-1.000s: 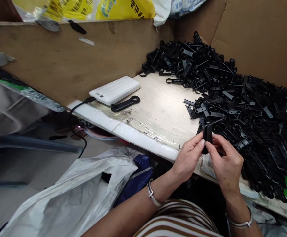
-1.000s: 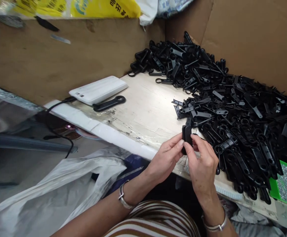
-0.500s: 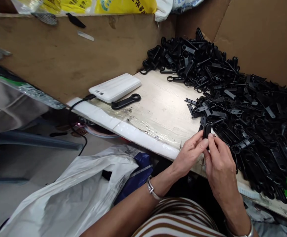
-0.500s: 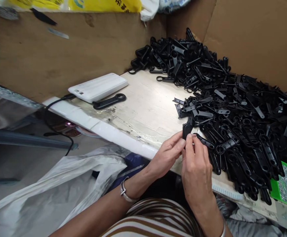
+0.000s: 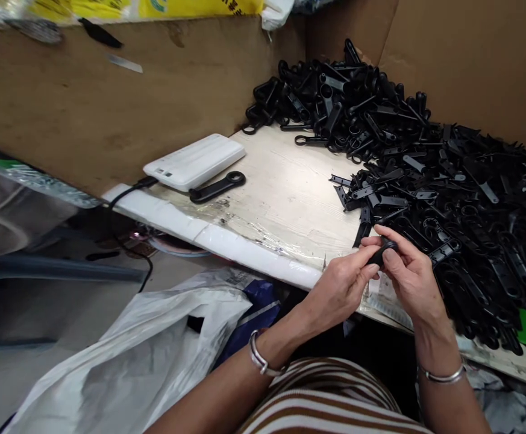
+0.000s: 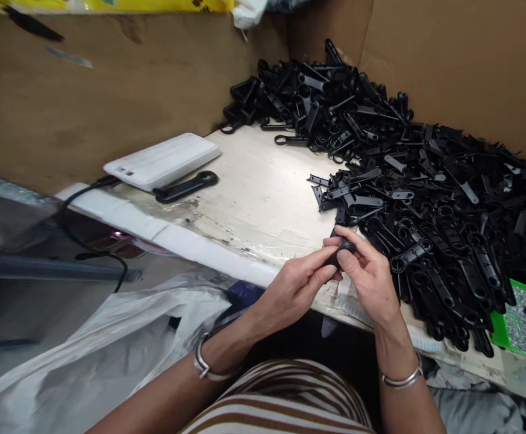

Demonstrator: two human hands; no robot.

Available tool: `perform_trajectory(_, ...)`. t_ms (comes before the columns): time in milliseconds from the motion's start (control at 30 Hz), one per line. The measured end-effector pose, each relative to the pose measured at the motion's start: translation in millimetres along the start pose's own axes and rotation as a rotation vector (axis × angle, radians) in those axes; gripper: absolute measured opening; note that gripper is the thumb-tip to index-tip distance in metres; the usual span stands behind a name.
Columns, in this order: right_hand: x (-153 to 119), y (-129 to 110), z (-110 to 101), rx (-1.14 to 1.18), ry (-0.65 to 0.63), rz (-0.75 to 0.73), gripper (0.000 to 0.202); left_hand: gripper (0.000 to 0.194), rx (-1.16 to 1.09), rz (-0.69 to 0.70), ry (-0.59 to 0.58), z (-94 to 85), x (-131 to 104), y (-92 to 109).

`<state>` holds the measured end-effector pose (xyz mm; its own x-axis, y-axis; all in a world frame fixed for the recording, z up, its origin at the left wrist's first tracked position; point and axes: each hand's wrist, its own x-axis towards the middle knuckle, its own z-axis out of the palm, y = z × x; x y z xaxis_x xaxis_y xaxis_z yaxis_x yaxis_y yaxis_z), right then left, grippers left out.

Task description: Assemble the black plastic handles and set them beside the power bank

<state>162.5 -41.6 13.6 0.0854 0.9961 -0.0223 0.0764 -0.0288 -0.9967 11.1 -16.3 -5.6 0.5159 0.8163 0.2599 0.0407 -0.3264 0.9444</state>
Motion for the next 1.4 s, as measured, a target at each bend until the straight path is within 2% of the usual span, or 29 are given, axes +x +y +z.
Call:
perform_trajectory(167,-11.6,8.1,4.7,0.037,0.121,-0.101,0.03,0.026,0.098,0.081,0.094,5.3,-6.6,-4.0)
perform_trajectory(300,-16.5,15.9,8.6,0.019,0.249,-0.176,0.021,0.022,0.099,0.073,0.072,7.7,-5.0,-4.5)
perform_trajectory(467,-5.4,21.3,1.3,-0.042,0.276,-0.084,0.023,0.021,-0.004,-0.082,-0.004,4.2,8.1,-8.7)
perform_trajectory(633,-7.3,20.3,-5.7,-0.259,0.421,-0.077,0.025,0.021,-0.047,-0.073,0.023,-5.2,11.8,-8.4)
perform_trajectory(700,-10.0,20.6,-3.0,-0.28,0.395,-0.044,0.025,0.019,0.029,-0.04,0.018,-9.6,8.4,-7.0)
perform_trajectory(767,-10.7,20.7,-1.1,-0.318,0.298,-0.03,0.026,0.02,0.131,0.001,0.045,-17.8,3.7,-6.8)
perform_trajectory(833,-8.9,18.8,-4.3,-0.377,0.204,-0.049,0.027,0.021,0.241,0.0,0.127,-33.3,-0.5,-9.0)
perform_trajectory(900,-5.0,12.9,-13.9,-0.455,0.206,-0.083,0.03,0.024,0.369,-0.071,0.243,-56.7,-2.7,-14.5)
perform_trajectory(1033,11.3,-8.2,-39.0,-0.729,0.351,-0.141,0.031,0.025,0.747,-0.266,0.311,-110.5,0.0,-33.4)
perform_trajectory(1133,33.9,-20.4,-48.1,-1.068,0.387,-0.272,0.024,0.025,0.991,-0.309,0.352,-135.1,4.6,-45.8)
perform_trajectory(1200,52.1,-23.2,-48.2,-1.297,0.365,-0.321,0.022,0.025,1.112,-0.291,0.366,-139.9,6.8,-48.5)
perform_trajectory(1267,70.0,-23.2,-45.7,-1.493,0.299,-0.298,0.021,0.026,1.192,-0.264,0.373,-137.1,8.6,-45.8)
perform_trajectory(1400,95.6,-22.2,-41.3,-1.71,0.148,-0.191,0.022,0.028,1.167,-0.193,0.342,-116.7,13.9,-30.8)
